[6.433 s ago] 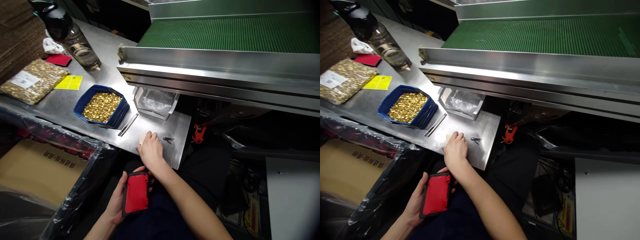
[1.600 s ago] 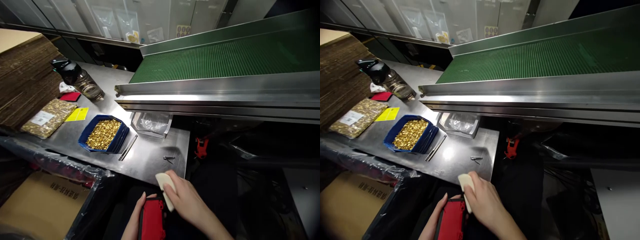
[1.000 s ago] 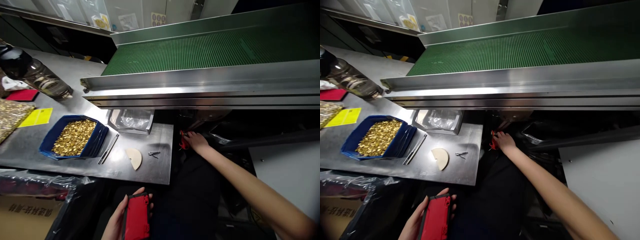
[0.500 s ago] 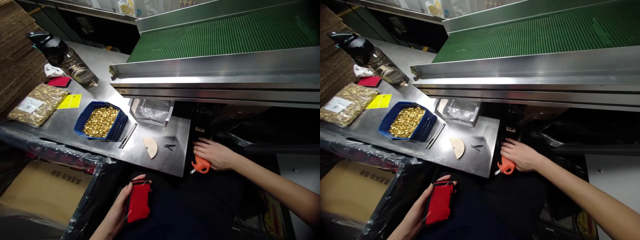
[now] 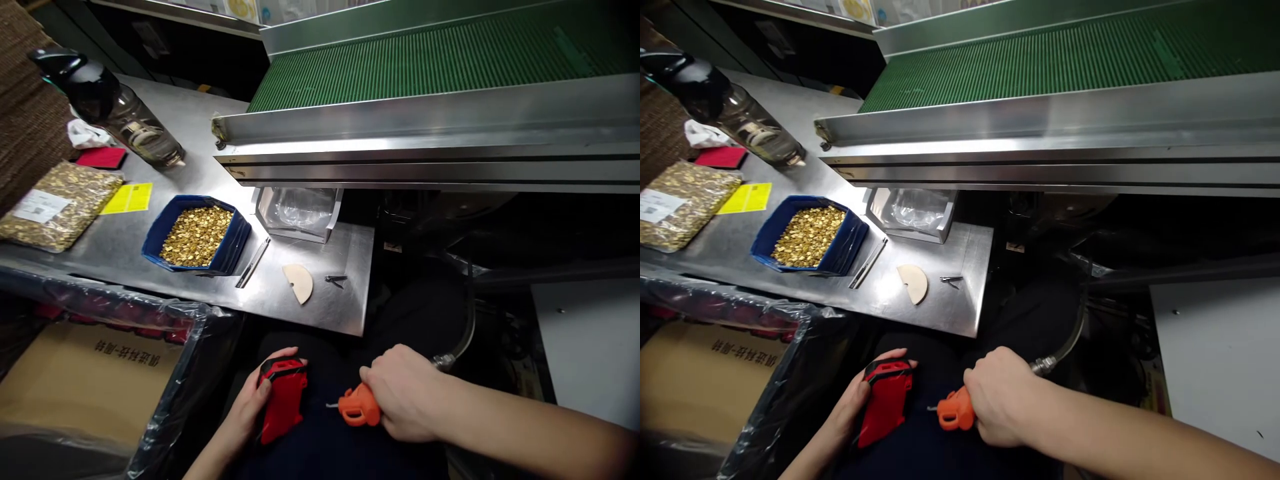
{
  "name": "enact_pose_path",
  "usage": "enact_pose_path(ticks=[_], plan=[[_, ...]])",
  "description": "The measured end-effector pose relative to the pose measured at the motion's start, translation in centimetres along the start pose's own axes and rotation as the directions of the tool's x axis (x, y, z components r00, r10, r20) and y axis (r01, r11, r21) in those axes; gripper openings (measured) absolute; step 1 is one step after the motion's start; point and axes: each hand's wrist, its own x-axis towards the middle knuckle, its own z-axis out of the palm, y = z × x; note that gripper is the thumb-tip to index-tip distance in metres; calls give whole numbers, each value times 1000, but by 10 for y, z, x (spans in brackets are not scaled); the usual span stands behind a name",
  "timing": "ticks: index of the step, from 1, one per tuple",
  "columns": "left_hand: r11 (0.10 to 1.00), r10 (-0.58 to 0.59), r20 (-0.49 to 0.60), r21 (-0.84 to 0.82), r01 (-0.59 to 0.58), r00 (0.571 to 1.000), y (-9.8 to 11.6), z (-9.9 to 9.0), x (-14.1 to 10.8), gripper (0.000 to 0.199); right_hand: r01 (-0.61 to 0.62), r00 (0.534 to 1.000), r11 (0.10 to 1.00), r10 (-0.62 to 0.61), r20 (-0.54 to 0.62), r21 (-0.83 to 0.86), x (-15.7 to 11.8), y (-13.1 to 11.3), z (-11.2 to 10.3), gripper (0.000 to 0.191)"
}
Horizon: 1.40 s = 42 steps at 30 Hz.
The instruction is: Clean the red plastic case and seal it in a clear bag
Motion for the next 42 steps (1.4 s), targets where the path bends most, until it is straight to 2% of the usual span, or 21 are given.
enact_pose_path(ticks=[3, 6, 9, 12, 14, 17, 19, 21, 23, 25, 26, 27, 28, 30, 31, 32, 34, 35, 37, 40, 42], plan=[[999, -10, -10, 53, 11, 1000, 0, 0, 1, 75, -57, 998, 997, 56, 17, 48, -7, -4, -19, 24], [998, -30, -12, 48, 30, 999, 0, 0, 3, 72, -91, 996, 995, 90, 22, 51, -7, -6, -28, 24], [998, -64, 29, 22, 63, 998, 5, 3, 2, 72, -51, 996, 998, 48, 79, 41, -4, -8, -30, 23], [994, -112, 132, 33, 109, 985, 21, 11, -4, 76, 11, 994, 1000, -12, 107, 12, -6, -4, -33, 23], [984, -132, 200, 145, 104, 971, 36, 19, -9, 83, 44, 993, 999, -47, 109, 31, -14, 3, -39, 21], [932, -178, 257, 353, 79, 950, 57, 32, -13, 89, 82, 995, 989, -88, 39, 126, -28, 19, -54, 13], [918, -207, 314, 389, 73, 926, 63, 36, -14, 97, 92, 996, 981, -91, -17, 173, -35, 30, -62, 9], [959, -191, 381, 270, 88, 905, 63, 36, -13, 105, 85, 995, 978, -74, -64, 191, -36, 38, -65, 7], [994, -101, 355, 3, 106, 930, 56, 34, -12, 108, 71, 994, 979, -53, -94, 190, -33, 44, -61, 7], [954, -43, 195, -284, 98, 980, 47, 32, -12, 101, 66, 994, 978, -48, -93, 196, -28, 46, -51, 8], [926, -48, 95, -368, 80, 994, 43, 32, -12, 95, 71, 995, 976, -55, -84, 203, -26, 46, -45, 8], [923, -62, 7, -380, 60, 998, 40, 32, -12, 90, 77, 995, 974, -63, -71, 215, -25, 45, -39, 8], [950, -66, -72, -311, 40, 995, 37, 33, -12, 87, 80, 996, 971, -67, -62, 226, -25, 43, -33, 8], [997, 16, -182, 72, -3, 983, 33, 38, -10, 91, 85, 996, 968, -74, -54, 237, -26, 39, -25, 9], [946, 87, -172, 322, -27, 981, 32, 40, -8, 98, 83, 996, 969, -72, -55, 232, -27, 38, -23, 9], [838, 140, -115, 543, -56, 983, 31, 43, -7, 104, 72, 996, 973, -60, -60, 218, -28, 36, -24, 10], [593, 146, 39, 796, -119, 988, 33, 50, -2, 107, 21, 998, 986, -11, -62, 166, -28, 32, -29, 10], [513, 113, 111, 844, -154, 987, 35, 54, 0, 108, -10, 999, 991, 17, -51, 135, -27, 30, -33, 11], [441, 62, 200, 874, -207, 978, 41, 60, 6, 112, -48, 999, 996, 49, -16, 78, -22, 22, -42, 13], [438, -2, 292, 860, -262, 956, 51, 63, 12, 107, -25, 999, 999, 24, 43, 24, -13, 12, -48, 18], [487, -22, 283, 841, -237, 959, 55, 57, 12, 96, -22, 1000, 1000, 22, 9, 9, -8, 16, -44, 19]])
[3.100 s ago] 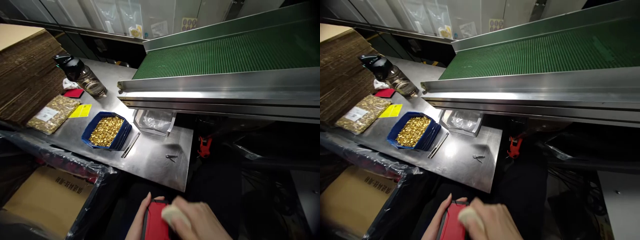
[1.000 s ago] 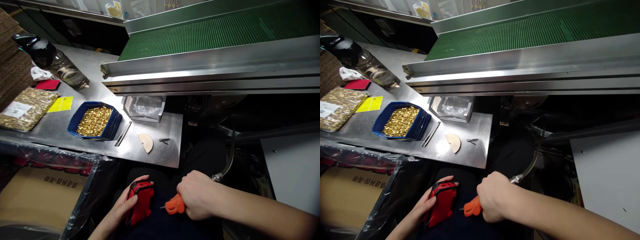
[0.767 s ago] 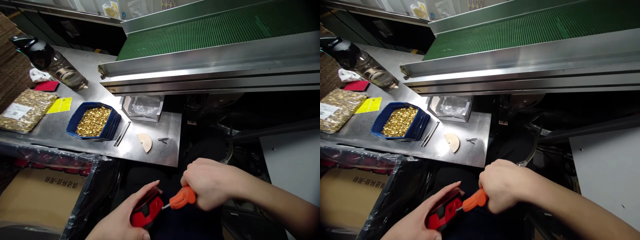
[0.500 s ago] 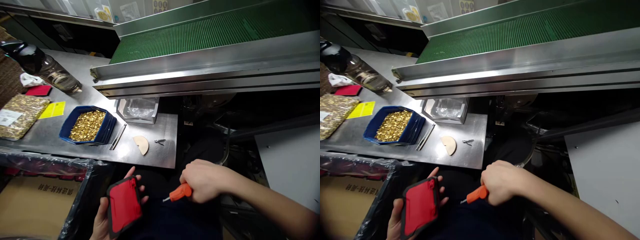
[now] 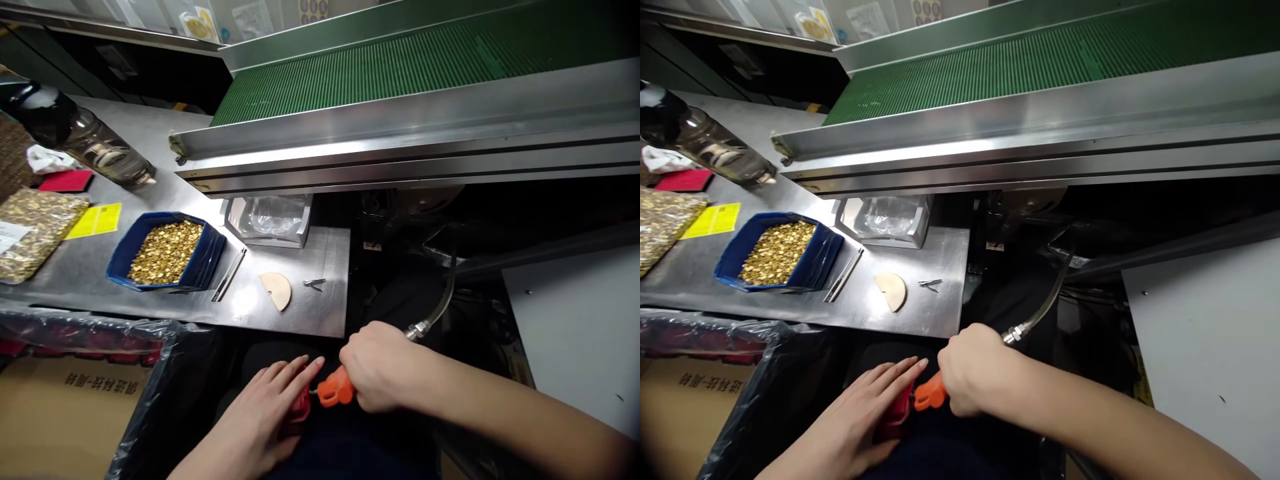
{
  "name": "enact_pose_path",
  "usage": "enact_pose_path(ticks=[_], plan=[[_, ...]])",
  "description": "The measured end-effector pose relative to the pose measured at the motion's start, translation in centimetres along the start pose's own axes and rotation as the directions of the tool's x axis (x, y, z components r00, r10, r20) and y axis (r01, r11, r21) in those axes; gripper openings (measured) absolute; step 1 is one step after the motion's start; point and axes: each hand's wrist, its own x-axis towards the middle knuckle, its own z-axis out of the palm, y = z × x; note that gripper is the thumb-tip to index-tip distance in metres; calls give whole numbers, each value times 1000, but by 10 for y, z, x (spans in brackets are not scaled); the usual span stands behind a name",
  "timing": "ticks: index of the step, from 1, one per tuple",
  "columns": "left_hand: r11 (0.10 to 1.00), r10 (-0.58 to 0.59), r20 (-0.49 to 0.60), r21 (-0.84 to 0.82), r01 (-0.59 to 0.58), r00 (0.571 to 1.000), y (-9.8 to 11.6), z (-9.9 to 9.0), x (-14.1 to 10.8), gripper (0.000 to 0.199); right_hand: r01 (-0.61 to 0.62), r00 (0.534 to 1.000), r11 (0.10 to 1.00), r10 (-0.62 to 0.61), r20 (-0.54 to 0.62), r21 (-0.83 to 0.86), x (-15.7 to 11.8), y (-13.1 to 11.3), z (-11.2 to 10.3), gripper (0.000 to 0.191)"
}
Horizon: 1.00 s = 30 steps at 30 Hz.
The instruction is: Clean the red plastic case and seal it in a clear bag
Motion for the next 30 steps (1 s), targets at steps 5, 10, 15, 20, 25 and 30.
enact_pose_path(ticks=[5, 10, 15, 20, 25, 30], plan=[[813, -242, -194, -576, 90, 951, -24, -6, -10, 66, -24, 869, 999, 0, -495, -41, 10, 63, 27, 25], [270, -377, -87, -963, 20, 922, -22, 3, 1, 66, -210, 793, 976, 141, -593, -49, 47, 150, 36, 34], [280, -344, -87, -960, 14, 935, -14, 20, 16, 69, -273, 831, 949, 151, -535, -157, 98, 202, 37, 34], [311, -308, -115, -950, -14, 945, -33, 36, 26, 73, -342, 840, 922, 212, -499, -184, 125, 218, 44, 35], [184, -353, -85, -983, -20, 932, -38, 36, 33, 71, -389, 809, 917, 293, -510, -90, 120, 213, 42, 41], [51, -391, -49, -998, -31, 919, -16, 23, 27, 65, -431, 698, 883, 457, -551, 186, 76, 163, 41, 40]])
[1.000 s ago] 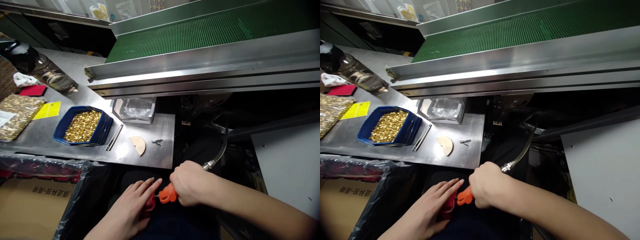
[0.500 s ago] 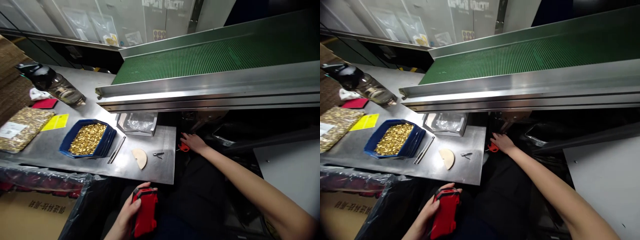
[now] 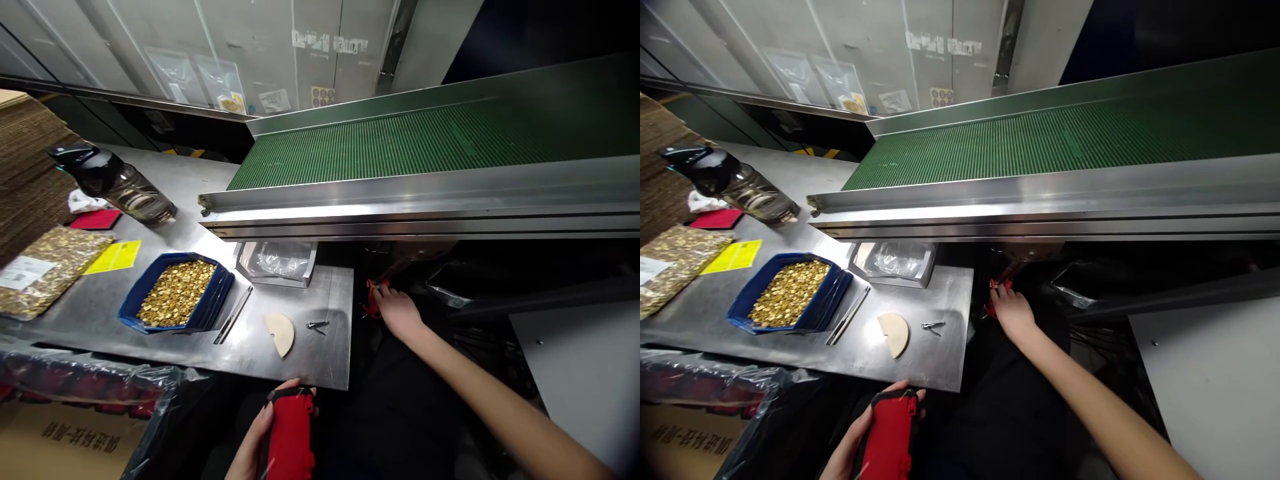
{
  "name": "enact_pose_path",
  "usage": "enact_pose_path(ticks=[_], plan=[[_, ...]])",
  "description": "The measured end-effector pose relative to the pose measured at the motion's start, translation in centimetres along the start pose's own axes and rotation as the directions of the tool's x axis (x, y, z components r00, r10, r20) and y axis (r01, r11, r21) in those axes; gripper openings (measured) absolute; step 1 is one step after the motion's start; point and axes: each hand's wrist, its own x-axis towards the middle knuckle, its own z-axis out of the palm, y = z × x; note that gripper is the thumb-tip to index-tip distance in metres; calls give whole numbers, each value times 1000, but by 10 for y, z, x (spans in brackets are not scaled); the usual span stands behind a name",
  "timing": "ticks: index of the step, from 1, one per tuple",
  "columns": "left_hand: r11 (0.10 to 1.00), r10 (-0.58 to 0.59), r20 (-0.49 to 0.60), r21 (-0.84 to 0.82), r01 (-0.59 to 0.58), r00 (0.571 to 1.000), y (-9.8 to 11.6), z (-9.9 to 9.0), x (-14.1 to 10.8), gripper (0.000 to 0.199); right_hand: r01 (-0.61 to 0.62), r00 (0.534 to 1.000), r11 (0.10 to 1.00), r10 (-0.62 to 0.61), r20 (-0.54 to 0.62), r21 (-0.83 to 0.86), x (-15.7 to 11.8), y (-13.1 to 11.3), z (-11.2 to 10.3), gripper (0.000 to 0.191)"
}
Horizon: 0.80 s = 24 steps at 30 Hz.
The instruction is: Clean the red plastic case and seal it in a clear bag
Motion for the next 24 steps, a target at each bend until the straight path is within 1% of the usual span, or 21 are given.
enact_pose_path(ticks=[2, 3, 4, 5, 6, 7, 8, 9, 10, 11, 12, 13, 14, 16, 17, 18, 19, 20, 22, 23, 24], plan=[[999, 25, 3, -40, -25, 1000, 2, 6, -2, 64, -30, 999, 989, 25, 36, 142, -38, -26, -11, 38], [998, 39, 7, -46, -38, 999, 2, 9, -1, 64, -5, 997, 974, -14, 78, 228, -58, -43, -13, 41], [998, 50, 16, -43, -49, 999, 1, 12, 1, 65, 41, 989, 947, -83, 121, 317, -77, -60, -13, 43], [998, 61, 30, -25, -60, 998, -2, 15, 5, 65, 80, 972, 887, -170, 160, 454, -95, -78, -9, 43], [997, 75, 48, 11, -75, 996, -5, 18, 10, 66, 52, 941, 656, -285, 182, 753, -109, -95, -3, 43], [993, 91, 66, 65, -96, 994, -9, 20, 15, 67, -10, 905, 353, -395, 159, 935, -121, -110, 6, 53], [984, 110, 84, 134, -121, 990, -13, 22, 20, 67, -79, 903, 109, -414, 118, 991, -128, -122, 17, 66], [965, 135, 97, 215, -153, 986, -16, 23, 25, 67, -156, 920, -97, -377, 109, 983, -132, -130, 27, 75], [934, 167, 104, 303, -191, 981, -18, 23, 31, 65, -212, 936, -223, -327, 132, 951, -134, -136, 38, 80], [887, 214, 105, 397, -238, 971, -19, 23, 36, 63, -253, 949, -277, -259, 181, 927, -133, -138, 46, 80], [819, 280, 100, 495, -292, 955, -17, 22, 40, 62, -285, 953, -272, -187, 240, 919, -130, -137, 53, 77], [718, 367, 100, 602, -350, 925, -13, 21, 44, 60, -310, 949, -211, -118, 291, 927, -127, -134, 57, 73], [589, 461, 114, 702, -400, 880, -6, 21, 47, 56, -328, 945, -106, -49, 325, 939, -123, -130, 57, 69], [313, 612, 183, 838, -448, 769, 15, 22, 53, 43, -339, 940, 158, 76, 331, 927, -114, -122, 51, 56], [220, 649, 220, 862, -457, 728, 29, 25, 56, 36, -333, 943, 295, 115, 313, 896, -110, -119, 45, 49], [165, 665, 250, 870, -466, 703, 44, 28, 60, 32, -322, 947, 416, 132, 293, 851, -106, -117, 37, 43], [122, 676, 278, 871, -475, 682, 60, 33, 65, 30, -305, 952, 514, 137, 274, 802, -101, -117, 30, 40], [77, 690, 304, 871, -484, 657, 76, 38, 72, 30, -289, 956, 587, 139, 257, 756, -97, -117, 22, 38], [-25, 718, 354, 873, -487, 599, 106, 49, 90, 28, -263, 962, 681, 136, 235, 683, -88, -120, 9, 41], [-73, 721, 379, 874, -480, 581, 120, 55, 101, 26, -253, 965, 707, 132, 228, 661, -83, -121, 4, 43], [-117, 716, 402, 876, -469, 571, 133, 60, 114, 24, -242, 967, 726, 127, 219, 644, -80, -122, 0, 45]])
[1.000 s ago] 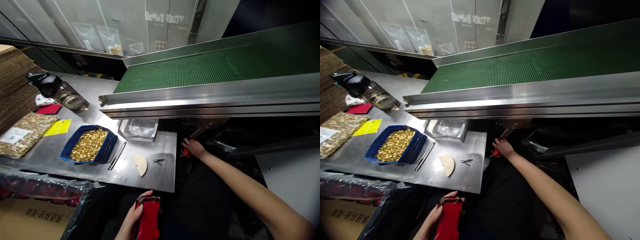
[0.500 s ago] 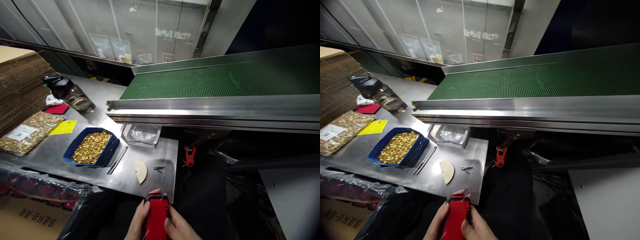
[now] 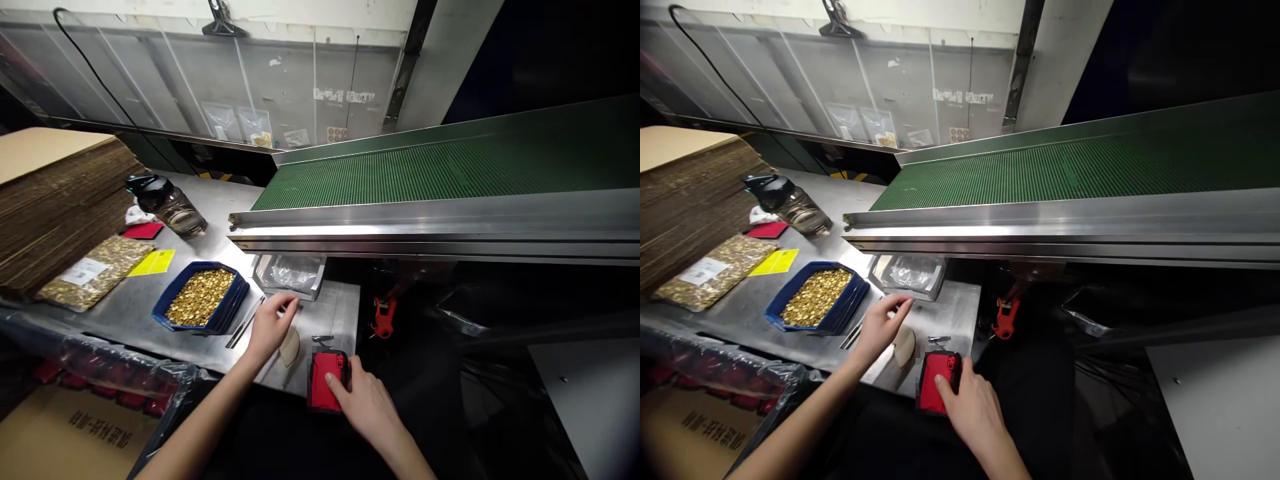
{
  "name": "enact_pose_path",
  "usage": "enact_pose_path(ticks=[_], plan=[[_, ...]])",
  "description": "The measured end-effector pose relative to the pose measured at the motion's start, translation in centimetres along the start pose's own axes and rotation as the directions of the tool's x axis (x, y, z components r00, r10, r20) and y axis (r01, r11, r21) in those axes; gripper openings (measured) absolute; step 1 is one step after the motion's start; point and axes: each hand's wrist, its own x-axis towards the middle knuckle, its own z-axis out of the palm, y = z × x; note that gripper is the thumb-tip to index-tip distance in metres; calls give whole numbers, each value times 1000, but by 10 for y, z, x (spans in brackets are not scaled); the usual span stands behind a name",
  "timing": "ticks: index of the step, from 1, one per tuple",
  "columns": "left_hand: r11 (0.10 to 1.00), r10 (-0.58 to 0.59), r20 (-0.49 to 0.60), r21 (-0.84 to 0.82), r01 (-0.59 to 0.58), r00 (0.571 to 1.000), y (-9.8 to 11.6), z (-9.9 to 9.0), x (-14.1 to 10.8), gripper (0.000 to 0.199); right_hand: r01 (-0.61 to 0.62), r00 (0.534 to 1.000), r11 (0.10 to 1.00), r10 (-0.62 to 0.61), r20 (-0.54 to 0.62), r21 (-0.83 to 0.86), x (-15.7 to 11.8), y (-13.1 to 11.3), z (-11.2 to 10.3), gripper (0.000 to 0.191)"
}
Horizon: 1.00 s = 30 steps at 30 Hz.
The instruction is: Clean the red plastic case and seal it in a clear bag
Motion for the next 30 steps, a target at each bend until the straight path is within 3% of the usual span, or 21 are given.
enact_pose_path(ticks=[6, 11, 14, 16, 18, 21, 23, 26, 30], plan=[[973, 2, 9, 232, -4, 1000, -22, 15, 89, 18, -17, 997, 994, 9, -71, -105, -8, -2, -16, 43], [945, -120, -45, 302, 128, 992, -29, 24, 136, 23, -53, 991, 993, 65, -117, 104, -29, 27, -8, 38], [956, -153, -83, 241, 169, 985, -26, 26, 142, 21, -51, 983, 963, 94, -156, 264, -40, 46, 6, 43], [976, -132, -126, 156, 152, 983, -20, 25, 126, 19, -27, 969, 929, 115, -218, 368, -46, 54, 13, 46], [994, -96, -185, 38, 105, 978, -10, 24, 92, 16, 5, 965, 890, 115, -235, 456, -52, 55, 15, 48], [979, -132, -271, -184, 83, 953, 11, 23, 20, 18, 50, 980, 837, 62, -187, 545, -55, 41, 9, 48], [928, -221, -261, -354, 120, 940, 26, 21, -30, 22, 80, 989, 774, 16, -146, 628, -52, 22, 4, 46], [800, -360, -159, -560, 217, 919, 49, 17, -87, 23, 62, 998, 585, -41, -47, 809, -37, -11, -1, 50], [398, -572, 92, -838, 374, 815, 67, 12, -124, 29, -106, 991, 289, -49, 126, 951, -12, -37, 4, 68]])
